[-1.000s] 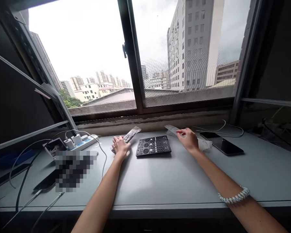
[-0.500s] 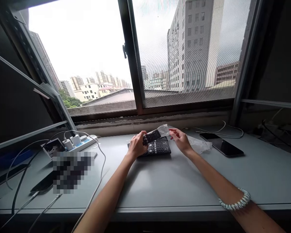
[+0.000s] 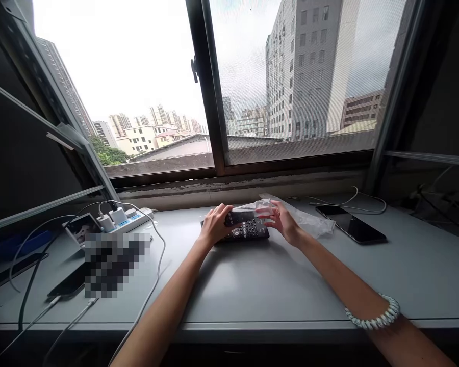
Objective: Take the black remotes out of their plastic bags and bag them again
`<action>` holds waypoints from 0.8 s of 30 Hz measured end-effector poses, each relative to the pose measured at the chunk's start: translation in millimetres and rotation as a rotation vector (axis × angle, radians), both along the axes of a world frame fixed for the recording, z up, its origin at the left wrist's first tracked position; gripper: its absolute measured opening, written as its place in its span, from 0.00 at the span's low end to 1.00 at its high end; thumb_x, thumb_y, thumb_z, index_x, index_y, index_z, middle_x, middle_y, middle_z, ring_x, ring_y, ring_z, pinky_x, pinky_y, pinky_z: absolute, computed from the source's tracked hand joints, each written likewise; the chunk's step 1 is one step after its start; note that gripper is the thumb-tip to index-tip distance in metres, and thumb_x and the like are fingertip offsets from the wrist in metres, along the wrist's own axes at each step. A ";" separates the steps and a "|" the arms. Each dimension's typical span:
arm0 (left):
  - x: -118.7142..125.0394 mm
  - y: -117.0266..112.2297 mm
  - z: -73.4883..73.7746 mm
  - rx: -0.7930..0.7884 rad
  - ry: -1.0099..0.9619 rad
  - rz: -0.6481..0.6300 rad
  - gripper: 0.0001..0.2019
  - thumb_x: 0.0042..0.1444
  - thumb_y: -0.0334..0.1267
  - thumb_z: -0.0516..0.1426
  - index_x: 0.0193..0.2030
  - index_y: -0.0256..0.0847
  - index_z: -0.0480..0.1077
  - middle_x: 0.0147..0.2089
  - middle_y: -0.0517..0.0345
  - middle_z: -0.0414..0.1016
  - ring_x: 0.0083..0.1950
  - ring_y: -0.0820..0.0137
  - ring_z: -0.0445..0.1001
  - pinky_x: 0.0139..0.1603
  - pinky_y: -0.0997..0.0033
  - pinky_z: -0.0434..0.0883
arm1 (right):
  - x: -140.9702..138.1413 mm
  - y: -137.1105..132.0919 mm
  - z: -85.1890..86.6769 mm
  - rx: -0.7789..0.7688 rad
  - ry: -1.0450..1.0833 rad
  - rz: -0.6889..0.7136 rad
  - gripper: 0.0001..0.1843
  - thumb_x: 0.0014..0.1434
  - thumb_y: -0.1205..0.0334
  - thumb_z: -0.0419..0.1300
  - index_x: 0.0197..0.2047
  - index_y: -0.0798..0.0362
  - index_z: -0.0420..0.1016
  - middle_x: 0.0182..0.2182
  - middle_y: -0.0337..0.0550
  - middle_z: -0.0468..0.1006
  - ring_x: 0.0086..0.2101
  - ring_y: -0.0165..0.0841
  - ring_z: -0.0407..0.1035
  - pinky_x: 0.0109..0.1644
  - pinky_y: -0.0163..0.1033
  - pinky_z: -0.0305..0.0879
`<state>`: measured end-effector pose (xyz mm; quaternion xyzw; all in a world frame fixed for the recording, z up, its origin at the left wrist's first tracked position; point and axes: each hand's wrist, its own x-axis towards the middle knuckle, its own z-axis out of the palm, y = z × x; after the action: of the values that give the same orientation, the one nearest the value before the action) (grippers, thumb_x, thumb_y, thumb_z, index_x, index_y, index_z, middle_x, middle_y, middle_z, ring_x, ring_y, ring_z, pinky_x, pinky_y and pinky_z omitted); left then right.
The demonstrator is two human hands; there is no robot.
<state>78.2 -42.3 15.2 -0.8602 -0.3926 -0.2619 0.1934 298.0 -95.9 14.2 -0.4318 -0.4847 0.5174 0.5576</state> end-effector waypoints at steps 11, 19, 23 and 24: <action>3.2 -8.5 0.9 -0.018 0.012 -0.170 0.26 0.56 0.56 0.51 0.58 0.47 0.61 0.43 0.55 0.69 0.43 0.67 0.69 0.48 0.68 0.64 | 6.2 1.6 -11.8 0.062 -0.306 -0.097 0.19 0.47 0.43 0.59 0.27 0.51 0.77 0.35 0.48 0.79 0.40 0.42 0.72 0.37 0.41 0.66; 5.1 -8.5 2.5 -0.012 0.037 -0.170 0.26 0.58 0.54 0.49 0.60 0.46 0.59 0.45 0.53 0.68 0.45 0.65 0.68 0.49 0.68 0.63 | 7.1 0.4 -9.3 0.091 -0.400 -0.289 0.20 0.41 0.43 0.64 0.29 0.51 0.79 0.32 0.46 0.79 0.30 0.36 0.71 0.27 0.36 0.63; 4.9 -11.0 5.2 -0.008 0.054 -0.159 0.27 0.59 0.55 0.48 0.62 0.48 0.58 0.46 0.53 0.68 0.46 0.65 0.68 0.51 0.68 0.61 | 6.7 -2.2 -6.8 0.070 -0.353 -0.241 0.21 0.40 0.42 0.65 0.31 0.51 0.80 0.35 0.46 0.79 0.32 0.37 0.72 0.26 0.36 0.66; 4.7 -11.4 5.7 -0.004 0.059 -0.158 0.27 0.59 0.54 0.48 0.62 0.48 0.57 0.46 0.53 0.68 0.47 0.65 0.68 0.51 0.67 0.61 | 6.4 -3.1 -6.2 0.074 -0.324 -0.205 0.22 0.40 0.42 0.65 0.32 0.51 0.80 0.36 0.47 0.79 0.33 0.38 0.72 0.27 0.36 0.67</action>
<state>82.9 -53.7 20.9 -0.8961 -0.3184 -0.2501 0.1820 304.4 -99.0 8.0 -0.5358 -0.5401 0.3636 0.5376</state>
